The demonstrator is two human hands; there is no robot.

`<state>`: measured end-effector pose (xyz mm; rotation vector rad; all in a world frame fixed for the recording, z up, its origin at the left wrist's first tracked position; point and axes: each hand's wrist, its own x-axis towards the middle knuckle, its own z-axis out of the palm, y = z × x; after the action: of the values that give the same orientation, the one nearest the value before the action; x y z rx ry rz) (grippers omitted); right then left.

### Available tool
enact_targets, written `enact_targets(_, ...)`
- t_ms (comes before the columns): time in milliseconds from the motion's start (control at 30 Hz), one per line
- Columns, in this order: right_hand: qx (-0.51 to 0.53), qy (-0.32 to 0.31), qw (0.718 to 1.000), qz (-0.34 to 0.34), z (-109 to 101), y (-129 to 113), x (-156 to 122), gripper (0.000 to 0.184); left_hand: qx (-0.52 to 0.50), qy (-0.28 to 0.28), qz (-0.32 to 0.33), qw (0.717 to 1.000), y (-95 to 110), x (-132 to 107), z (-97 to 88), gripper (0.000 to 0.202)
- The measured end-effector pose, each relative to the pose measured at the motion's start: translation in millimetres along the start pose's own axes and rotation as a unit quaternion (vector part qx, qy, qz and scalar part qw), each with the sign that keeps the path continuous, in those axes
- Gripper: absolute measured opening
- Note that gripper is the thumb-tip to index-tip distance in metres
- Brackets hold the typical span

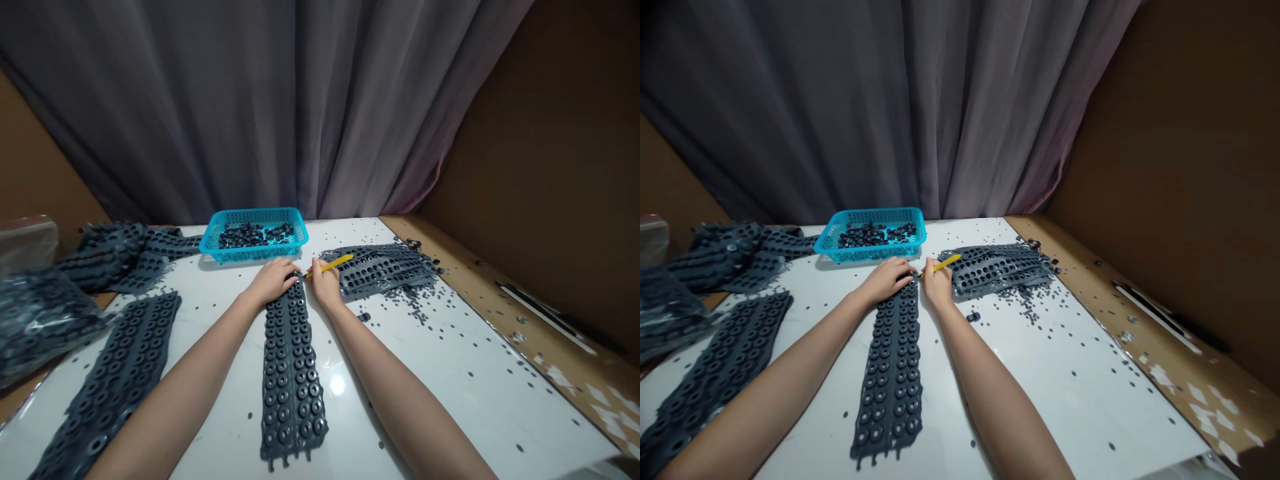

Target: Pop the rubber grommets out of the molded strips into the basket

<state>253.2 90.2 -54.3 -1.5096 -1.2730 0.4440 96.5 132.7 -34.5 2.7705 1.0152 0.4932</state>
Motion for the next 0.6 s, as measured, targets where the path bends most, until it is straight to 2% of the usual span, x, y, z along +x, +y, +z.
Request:
enact_targets(333, 0.037, 0.025, 0.999, 0.018, 0.1, 0.3, -0.9, 0.041, -0.003, -0.024, 0.012, 1.000, -7.3, 3.1, -7.8, 0.029)
enact_targets(600, 0.030, 0.019, 0.999, 0.014, -1.3, -1.0, -1.4, 0.042, -0.002, -0.034, 0.006, 0.999, -3.3, 5.9, -2.3, 0.026)
